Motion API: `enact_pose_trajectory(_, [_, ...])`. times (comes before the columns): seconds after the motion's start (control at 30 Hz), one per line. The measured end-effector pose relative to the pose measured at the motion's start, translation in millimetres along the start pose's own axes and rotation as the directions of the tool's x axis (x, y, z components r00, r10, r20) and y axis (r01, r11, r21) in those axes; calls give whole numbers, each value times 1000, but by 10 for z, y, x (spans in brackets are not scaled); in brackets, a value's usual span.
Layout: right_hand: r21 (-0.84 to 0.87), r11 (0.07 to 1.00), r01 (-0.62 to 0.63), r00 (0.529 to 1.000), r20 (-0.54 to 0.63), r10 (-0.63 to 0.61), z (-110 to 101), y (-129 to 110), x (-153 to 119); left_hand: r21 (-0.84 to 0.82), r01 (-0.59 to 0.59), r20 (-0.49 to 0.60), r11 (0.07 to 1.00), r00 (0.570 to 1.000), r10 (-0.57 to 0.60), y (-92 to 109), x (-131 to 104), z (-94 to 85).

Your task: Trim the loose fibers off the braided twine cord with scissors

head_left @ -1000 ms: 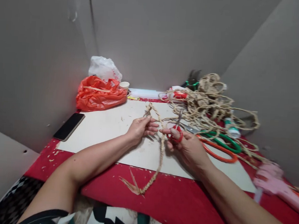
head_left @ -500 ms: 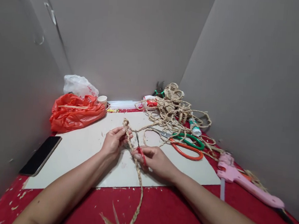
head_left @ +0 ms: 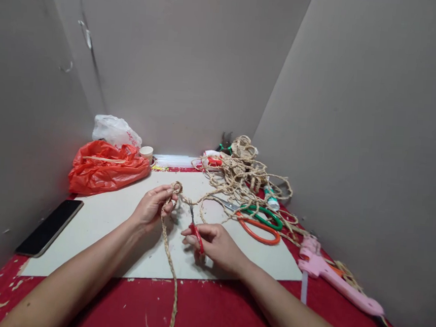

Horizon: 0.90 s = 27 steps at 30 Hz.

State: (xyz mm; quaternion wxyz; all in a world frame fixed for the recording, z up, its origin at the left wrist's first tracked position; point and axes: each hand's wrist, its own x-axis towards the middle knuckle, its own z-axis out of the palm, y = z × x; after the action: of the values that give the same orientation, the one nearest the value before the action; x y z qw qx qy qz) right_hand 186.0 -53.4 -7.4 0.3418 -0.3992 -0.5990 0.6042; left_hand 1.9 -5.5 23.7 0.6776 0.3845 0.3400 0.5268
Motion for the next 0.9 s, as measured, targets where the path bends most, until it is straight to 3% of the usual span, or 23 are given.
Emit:
enact_pose_trajectory(0.17, [-6, 1000, -21, 999, -28, 21, -17, -26, -23, 21, 7, 16, 1000, 1000, -7, 250, -17, -30])
enact_pose_trajectory(0.33, [0, 1000, 27, 999, -23, -27, -26, -31, -43, 24, -150, 9, 988, 989, 149, 389, -99, 71])
enact_pose_trajectory(0.4, [33, 999, 10, 1000, -27, -9, -27, -19, -51, 39, -118, -1, 992, 993, 118, 296, -127, 47])
enact_pose_trajectory(0.5, [129, 990, -50, 998, -34, 55, -23, -18, -68, 25, 53, -27, 998, 998, -52, 32, -140, -62])
enact_pose_trajectory(0.63, [198, 963, -185, 981, 100, 168, 5, -60, -70, -53, 246, -23, 968, 969, -248, -248, -116, -176])
enact_pose_trajectory(0.8, [339, 920, -197, 967, 224, 124, 73, 97, -19, -104, 298, 38, 949, 955, -295, -299, -63, -210])
enact_pose_trajectory(0.9, [320, 928, -194, 950, 296, 96, 66, 230, -42, -118, 338, 71, 934, 941, -332, -324, -50, -242])
